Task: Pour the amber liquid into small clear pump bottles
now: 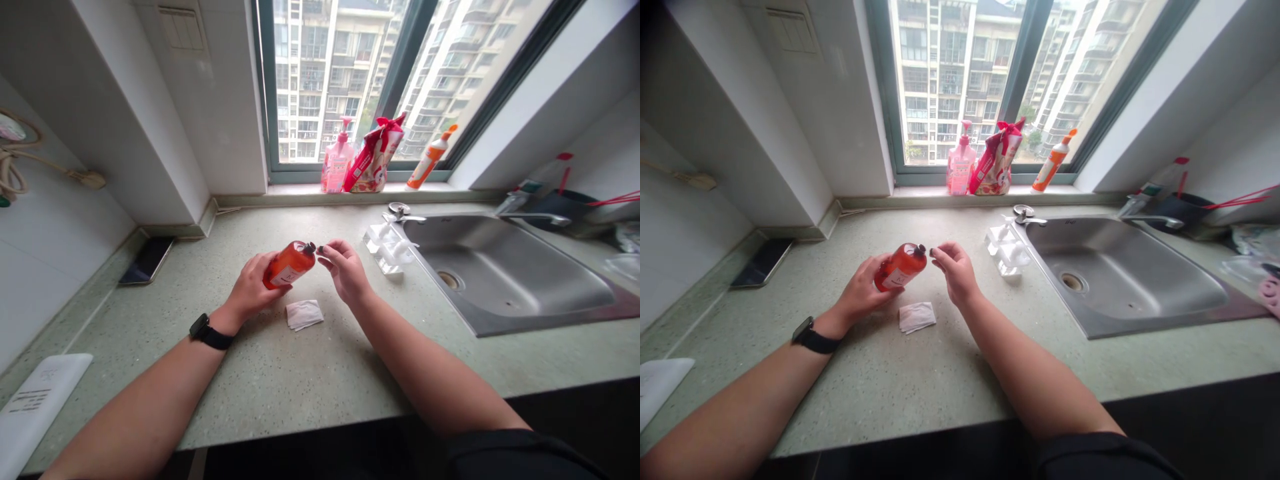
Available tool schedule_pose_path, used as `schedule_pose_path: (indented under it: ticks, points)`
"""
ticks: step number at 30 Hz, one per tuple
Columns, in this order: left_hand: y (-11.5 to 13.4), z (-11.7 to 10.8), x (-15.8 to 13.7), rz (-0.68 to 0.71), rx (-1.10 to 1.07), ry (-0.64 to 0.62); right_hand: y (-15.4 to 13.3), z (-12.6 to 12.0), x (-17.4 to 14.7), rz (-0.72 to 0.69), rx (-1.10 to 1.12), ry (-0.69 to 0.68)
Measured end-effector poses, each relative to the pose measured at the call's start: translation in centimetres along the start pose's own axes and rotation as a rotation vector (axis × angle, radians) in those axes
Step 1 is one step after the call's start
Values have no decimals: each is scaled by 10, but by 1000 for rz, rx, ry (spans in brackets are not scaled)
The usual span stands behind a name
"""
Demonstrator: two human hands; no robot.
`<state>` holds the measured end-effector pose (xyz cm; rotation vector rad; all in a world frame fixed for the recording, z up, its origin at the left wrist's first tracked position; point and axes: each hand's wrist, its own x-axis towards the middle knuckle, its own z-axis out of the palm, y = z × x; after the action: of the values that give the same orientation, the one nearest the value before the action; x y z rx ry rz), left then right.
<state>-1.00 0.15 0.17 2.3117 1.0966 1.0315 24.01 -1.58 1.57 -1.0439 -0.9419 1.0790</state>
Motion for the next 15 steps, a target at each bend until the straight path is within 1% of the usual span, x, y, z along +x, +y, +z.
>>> schedule_pose_path:
  ticks: [2, 4, 7, 9, 13, 15]
  points:
    - [1, 0, 0, 9, 29, -7, 2, 3, -4, -9, 12, 34]
    - [2, -1, -1, 24, 61, -13, 4, 0, -7, -36, -24, 47]
    - [4, -2, -1, 48, 107, -18, 8, -8, -11, -97, -57, 23]
    - [5, -2, 0, 56, 130, -19, 10, -13, -12, -119, -35, 11]
    - [5, -3, 0, 66, 168, -20, 10, -20, -11, -80, -9, 35]
    - [5, -3, 0, 61, 189, -26, 10, -21, -11, -75, -27, 6]
